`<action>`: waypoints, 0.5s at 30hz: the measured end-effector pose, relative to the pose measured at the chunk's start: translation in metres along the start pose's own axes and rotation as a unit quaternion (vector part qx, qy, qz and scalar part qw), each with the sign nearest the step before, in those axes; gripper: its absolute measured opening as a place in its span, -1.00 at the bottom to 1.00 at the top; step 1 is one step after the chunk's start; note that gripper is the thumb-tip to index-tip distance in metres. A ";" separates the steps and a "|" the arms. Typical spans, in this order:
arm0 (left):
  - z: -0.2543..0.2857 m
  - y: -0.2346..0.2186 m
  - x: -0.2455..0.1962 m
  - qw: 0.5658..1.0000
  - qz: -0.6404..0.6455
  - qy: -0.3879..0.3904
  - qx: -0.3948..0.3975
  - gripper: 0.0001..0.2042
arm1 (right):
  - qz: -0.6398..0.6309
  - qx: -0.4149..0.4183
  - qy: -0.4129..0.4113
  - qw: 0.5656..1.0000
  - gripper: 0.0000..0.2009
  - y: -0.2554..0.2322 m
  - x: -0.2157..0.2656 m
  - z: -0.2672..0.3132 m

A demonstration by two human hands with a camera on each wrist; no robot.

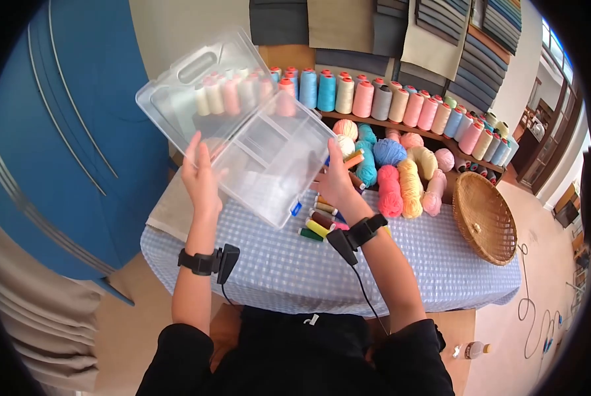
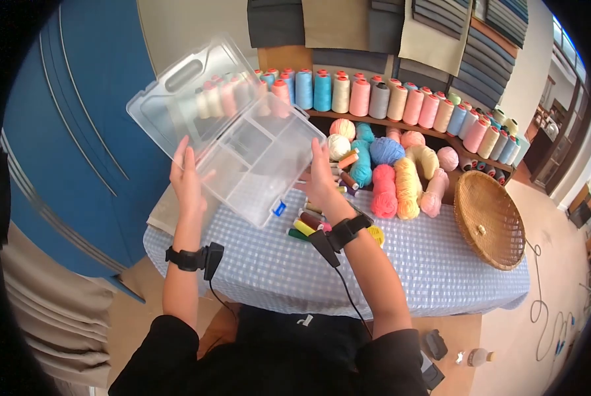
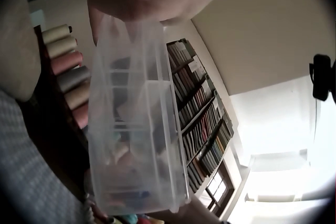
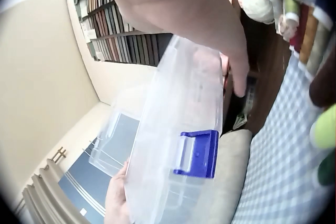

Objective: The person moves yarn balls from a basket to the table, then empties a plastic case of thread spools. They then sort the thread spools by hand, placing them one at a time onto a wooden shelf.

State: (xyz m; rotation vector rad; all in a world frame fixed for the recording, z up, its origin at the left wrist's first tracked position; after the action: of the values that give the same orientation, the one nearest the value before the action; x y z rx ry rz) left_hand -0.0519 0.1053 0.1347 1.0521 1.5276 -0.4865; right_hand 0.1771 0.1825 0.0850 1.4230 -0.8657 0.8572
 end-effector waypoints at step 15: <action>-0.004 -0.030 0.071 0.951 0.086 -0.169 0.243 -0.41 | -0.100 -0.007 0.041 0.994 -0.33 -0.004 0.010 0.015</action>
State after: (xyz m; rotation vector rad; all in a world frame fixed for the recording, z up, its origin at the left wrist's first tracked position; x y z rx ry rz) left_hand -0.0741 0.1181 0.0621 1.3816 1.0208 -0.8997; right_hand 0.1853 0.1670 0.0922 1.4247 -0.6541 0.7506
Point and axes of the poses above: each hand's wrist, its own z-axis away from the middle knuckle, its own y-axis out of the palm, x = y × z, the point moved 2 cm from there along -z, towards the middle knuckle, and after that the axes turned 11 degrees about -y, right-handed, at the moved point
